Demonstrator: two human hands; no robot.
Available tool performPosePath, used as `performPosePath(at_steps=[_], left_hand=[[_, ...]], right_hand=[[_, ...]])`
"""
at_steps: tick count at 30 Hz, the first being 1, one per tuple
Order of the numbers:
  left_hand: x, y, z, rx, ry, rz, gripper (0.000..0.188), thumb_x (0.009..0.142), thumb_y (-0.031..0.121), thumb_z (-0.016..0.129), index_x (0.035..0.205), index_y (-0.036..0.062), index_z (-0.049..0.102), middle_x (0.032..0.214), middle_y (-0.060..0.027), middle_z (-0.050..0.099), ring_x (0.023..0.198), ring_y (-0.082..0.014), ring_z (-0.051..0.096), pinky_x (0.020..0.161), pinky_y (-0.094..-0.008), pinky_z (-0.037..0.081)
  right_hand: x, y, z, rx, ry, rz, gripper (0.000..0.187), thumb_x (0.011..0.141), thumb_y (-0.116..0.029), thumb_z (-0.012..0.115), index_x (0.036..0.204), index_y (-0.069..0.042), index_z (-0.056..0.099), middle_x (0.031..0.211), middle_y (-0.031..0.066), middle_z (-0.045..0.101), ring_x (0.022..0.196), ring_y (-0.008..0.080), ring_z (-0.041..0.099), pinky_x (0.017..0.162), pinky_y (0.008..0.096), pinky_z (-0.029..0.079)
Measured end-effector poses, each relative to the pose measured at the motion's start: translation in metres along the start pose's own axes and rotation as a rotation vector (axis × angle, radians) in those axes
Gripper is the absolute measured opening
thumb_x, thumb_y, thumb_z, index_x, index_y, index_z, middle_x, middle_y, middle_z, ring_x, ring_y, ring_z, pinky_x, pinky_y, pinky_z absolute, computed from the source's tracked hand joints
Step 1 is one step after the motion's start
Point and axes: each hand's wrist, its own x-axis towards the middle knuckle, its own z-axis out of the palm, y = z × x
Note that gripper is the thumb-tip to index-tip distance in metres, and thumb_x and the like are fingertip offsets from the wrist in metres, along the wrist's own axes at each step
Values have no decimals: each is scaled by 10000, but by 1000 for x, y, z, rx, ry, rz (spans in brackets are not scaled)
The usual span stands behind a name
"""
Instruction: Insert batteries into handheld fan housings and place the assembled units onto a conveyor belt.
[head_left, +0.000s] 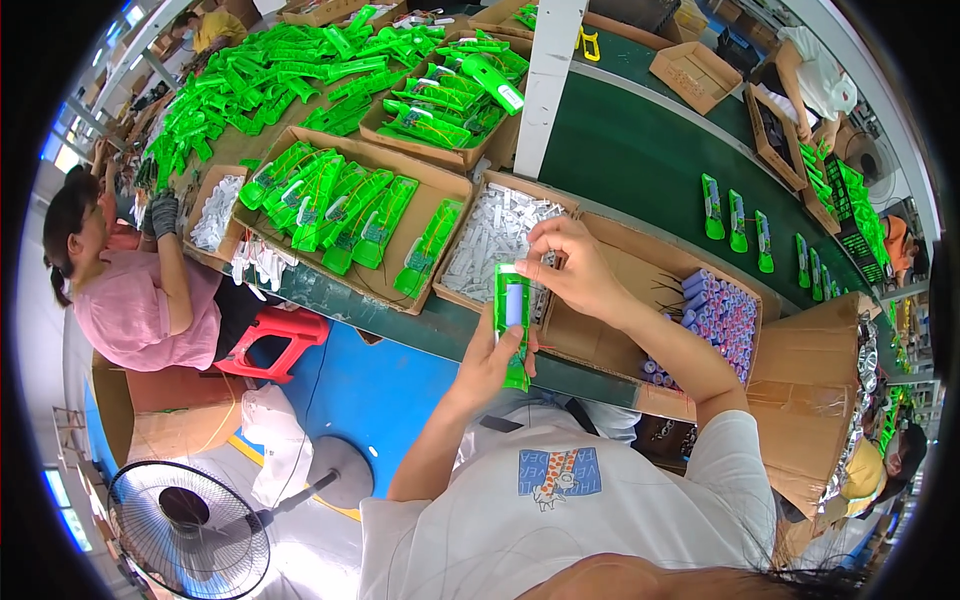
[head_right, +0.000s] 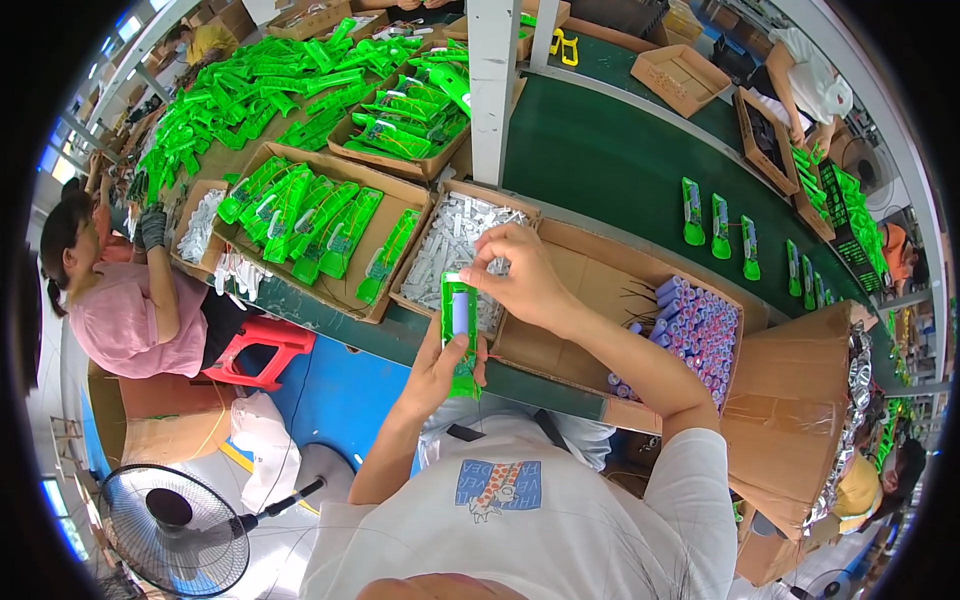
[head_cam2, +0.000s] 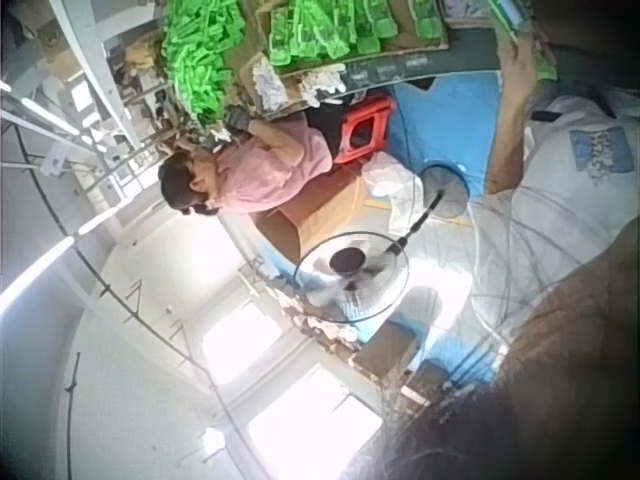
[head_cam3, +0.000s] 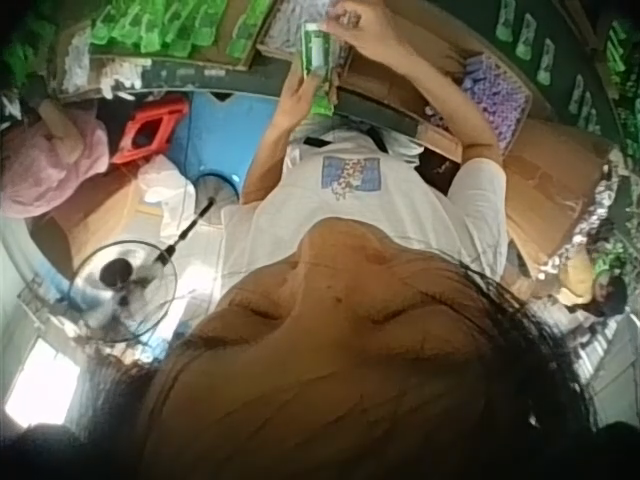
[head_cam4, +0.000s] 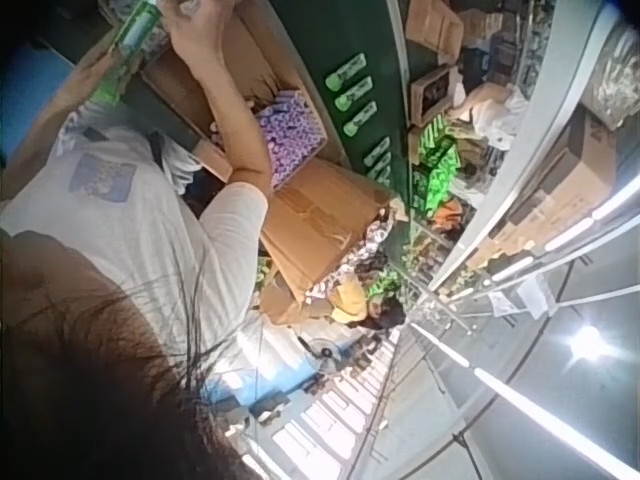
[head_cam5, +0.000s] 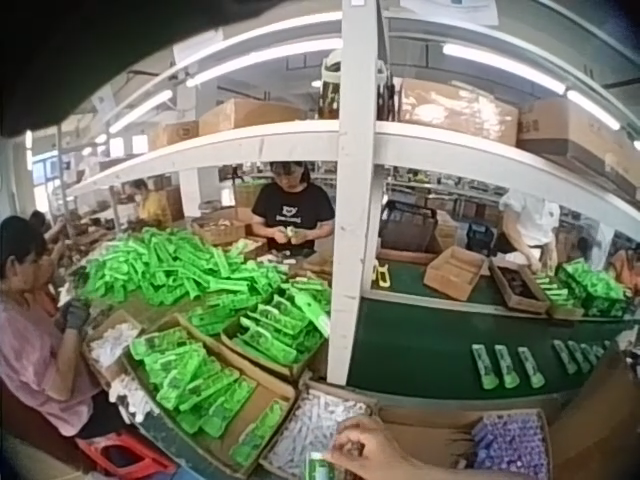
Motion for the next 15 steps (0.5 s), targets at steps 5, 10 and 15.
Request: performPosePath(at_steps=[5, 10, 15], left_hand=[[5, 9, 12, -147, -239, 43, 365, 1011, 222, 451, 1302, 44, 321, 1025, -126, 582, 879, -212, 619, 735, -341, 532], [48, 76, -83, 841, 411, 121, 326, 868, 103, 606, 1184, 35, 561, 1149, -186, 595, 962, -297, 617, 803, -415, 525], [103, 70, -122, 1493, 50, 2, 555, 693, 71, 724, 1187, 52, 472, 1143, -209, 558, 1118, -404, 511, 865, -457, 482]], right_hand=[[-6, 3, -18, 99, -279, 91, 177, 960, -87, 537, 1116, -12, 575, 1028, 41, 604, 952, 125, 570, 851, 287, 461], [56, 130, -182, -396, 581, -136, 230, 984, -87, 434, 1138, -50, 601, 987, 120, 668, 913, 220, 637, 831, 328, 497], [27, 357, -352, -966, 419, 521, 233, 948, -257, 507, 1047, -144, 684, 1010, 184, 666, 1031, 383, 602, 875, 473, 474]])
